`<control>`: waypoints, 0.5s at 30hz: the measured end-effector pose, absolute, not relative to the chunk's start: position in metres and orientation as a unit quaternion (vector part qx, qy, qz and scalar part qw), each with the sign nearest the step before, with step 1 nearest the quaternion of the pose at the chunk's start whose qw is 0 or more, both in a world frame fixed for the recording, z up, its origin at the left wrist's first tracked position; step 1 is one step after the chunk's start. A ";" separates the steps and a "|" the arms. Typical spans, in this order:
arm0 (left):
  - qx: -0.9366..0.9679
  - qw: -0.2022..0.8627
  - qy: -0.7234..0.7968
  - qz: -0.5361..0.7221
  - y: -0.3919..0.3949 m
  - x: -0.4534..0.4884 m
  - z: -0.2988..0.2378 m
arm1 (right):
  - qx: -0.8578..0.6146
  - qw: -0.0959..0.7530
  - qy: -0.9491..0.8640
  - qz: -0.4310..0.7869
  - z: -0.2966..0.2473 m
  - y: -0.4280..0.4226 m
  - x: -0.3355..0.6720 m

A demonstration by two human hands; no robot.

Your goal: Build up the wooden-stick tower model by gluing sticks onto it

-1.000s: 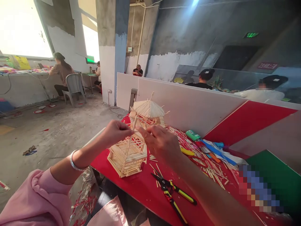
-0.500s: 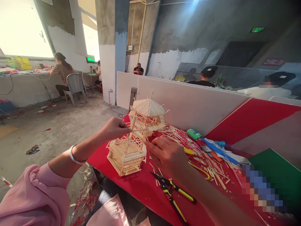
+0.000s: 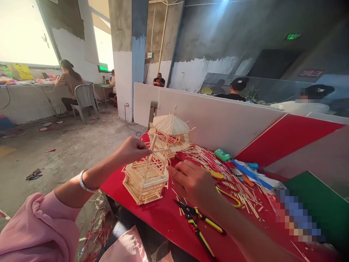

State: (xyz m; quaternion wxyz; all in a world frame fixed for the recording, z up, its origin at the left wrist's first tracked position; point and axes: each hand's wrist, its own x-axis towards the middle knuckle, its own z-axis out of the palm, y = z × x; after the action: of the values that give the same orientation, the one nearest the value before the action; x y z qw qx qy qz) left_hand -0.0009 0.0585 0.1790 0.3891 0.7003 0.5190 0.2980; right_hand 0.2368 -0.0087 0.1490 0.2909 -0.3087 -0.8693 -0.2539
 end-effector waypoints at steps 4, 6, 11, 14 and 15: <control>0.700 0.388 0.520 0.298 0.059 -0.003 0.181 | -0.305 0.286 -0.873 -0.249 0.148 -0.010 0.236; 0.712 0.354 0.514 0.322 0.048 -0.004 0.184 | -0.309 0.287 -0.873 -0.245 0.148 -0.012 0.238; 0.778 0.161 0.429 0.430 -0.014 0.010 0.173 | -0.364 0.357 -0.858 -0.060 0.154 -0.029 0.255; 0.797 0.206 0.376 0.426 -0.041 0.043 0.140 | -0.385 0.383 -0.831 0.120 0.151 -0.049 0.262; 0.796 0.232 0.365 0.424 -0.046 0.057 0.125 | -0.391 0.384 -0.824 0.146 0.146 -0.055 0.264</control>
State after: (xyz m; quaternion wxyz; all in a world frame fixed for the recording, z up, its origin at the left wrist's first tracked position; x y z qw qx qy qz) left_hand 0.0571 -0.0458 0.1252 0.2316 0.7956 0.3653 0.4242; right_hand 0.2637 -0.0548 0.1460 0.3839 -0.3908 -0.8238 0.1458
